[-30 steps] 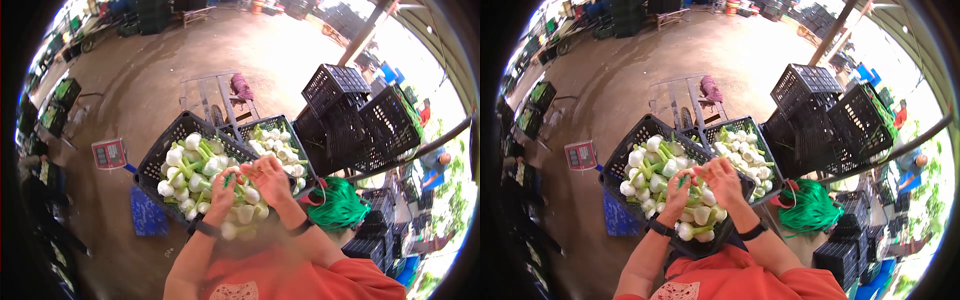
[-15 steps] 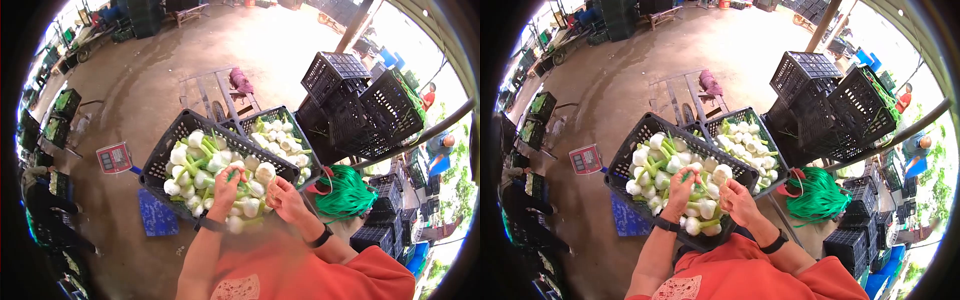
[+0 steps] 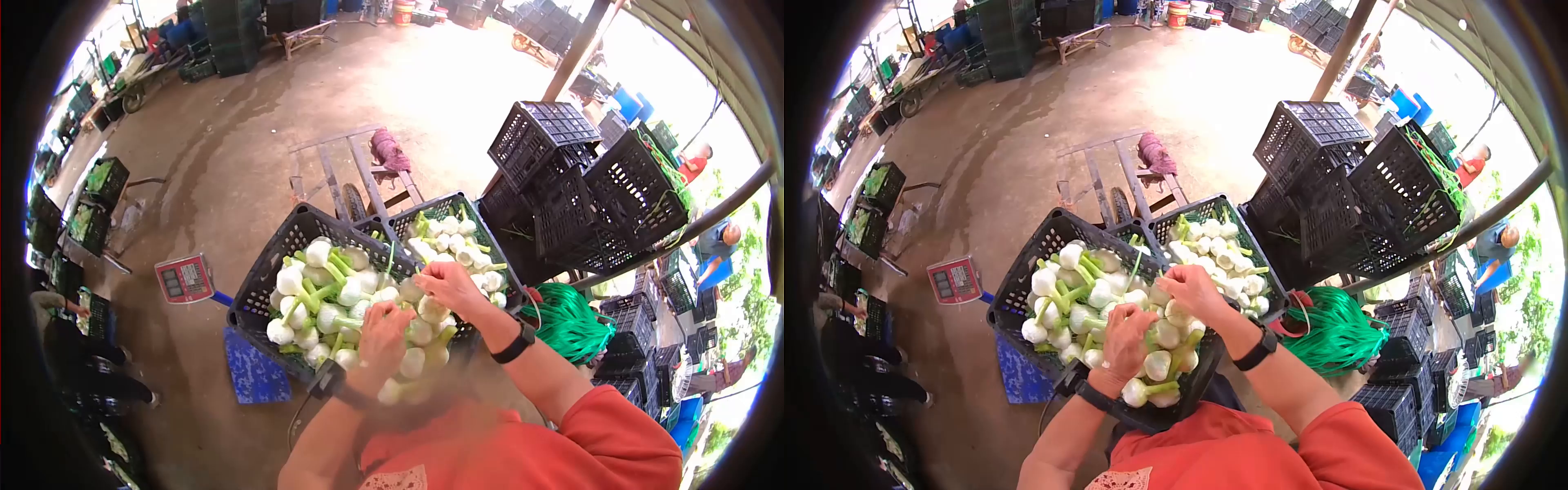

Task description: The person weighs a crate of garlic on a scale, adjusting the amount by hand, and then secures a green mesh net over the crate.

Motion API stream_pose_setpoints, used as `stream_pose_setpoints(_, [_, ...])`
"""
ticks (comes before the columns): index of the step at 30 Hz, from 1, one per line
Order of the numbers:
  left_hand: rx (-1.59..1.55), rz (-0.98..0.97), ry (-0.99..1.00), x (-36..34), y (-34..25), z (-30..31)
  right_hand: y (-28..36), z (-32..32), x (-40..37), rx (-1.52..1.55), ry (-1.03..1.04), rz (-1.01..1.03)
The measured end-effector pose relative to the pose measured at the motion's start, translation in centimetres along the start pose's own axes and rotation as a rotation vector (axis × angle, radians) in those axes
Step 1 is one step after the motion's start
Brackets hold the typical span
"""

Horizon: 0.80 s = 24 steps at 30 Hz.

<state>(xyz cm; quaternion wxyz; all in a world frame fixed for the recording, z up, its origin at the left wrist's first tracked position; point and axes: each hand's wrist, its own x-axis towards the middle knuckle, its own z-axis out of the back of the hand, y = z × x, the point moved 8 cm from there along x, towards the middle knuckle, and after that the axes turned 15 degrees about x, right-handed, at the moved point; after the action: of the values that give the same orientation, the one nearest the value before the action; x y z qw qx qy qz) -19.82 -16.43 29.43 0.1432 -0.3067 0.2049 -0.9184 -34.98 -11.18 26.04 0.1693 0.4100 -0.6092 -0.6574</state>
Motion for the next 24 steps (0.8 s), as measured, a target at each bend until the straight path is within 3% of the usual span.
stream_pose_setpoints(2, [0.031,-0.056,-0.013,-0.2,0.1,0.0,1.4,-1.1,1.5,-0.219,0.044,0.045])
stream_pose_setpoints(6, [0.104,-0.147,0.034,-1.0,-0.2,-0.6,0.0,-2.6,2.8,-0.32,0.199,0.018])
stream_pose_setpoints(13, [0.164,-0.248,0.096,-1.4,-0.4,-1.1,0.2,-3.7,2.9,-0.316,0.2,-0.069])
stream_pose_setpoints(17, [0.106,-0.244,0.054,-1.3,-0.1,-0.8,-0.2,-6.0,2.7,-0.148,0.349,-0.159])
stream_pose_setpoints(19, [0.07,-0.233,0.085,-1.3,0.1,-0.9,-0.5,-7.0,2.0,0.233,0.491,-0.267])
stream_pose_setpoints(21, [0.099,-0.244,0.096,-1.5,0.2,-1.1,0.0,-7.1,1.3,0.27,0.574,-0.311])
stream_pose_setpoints(24, [0.07,-0.22,0.126,-1.7,0.7,-2.2,1.7,-7.4,0.1,0.247,0.623,-0.194])
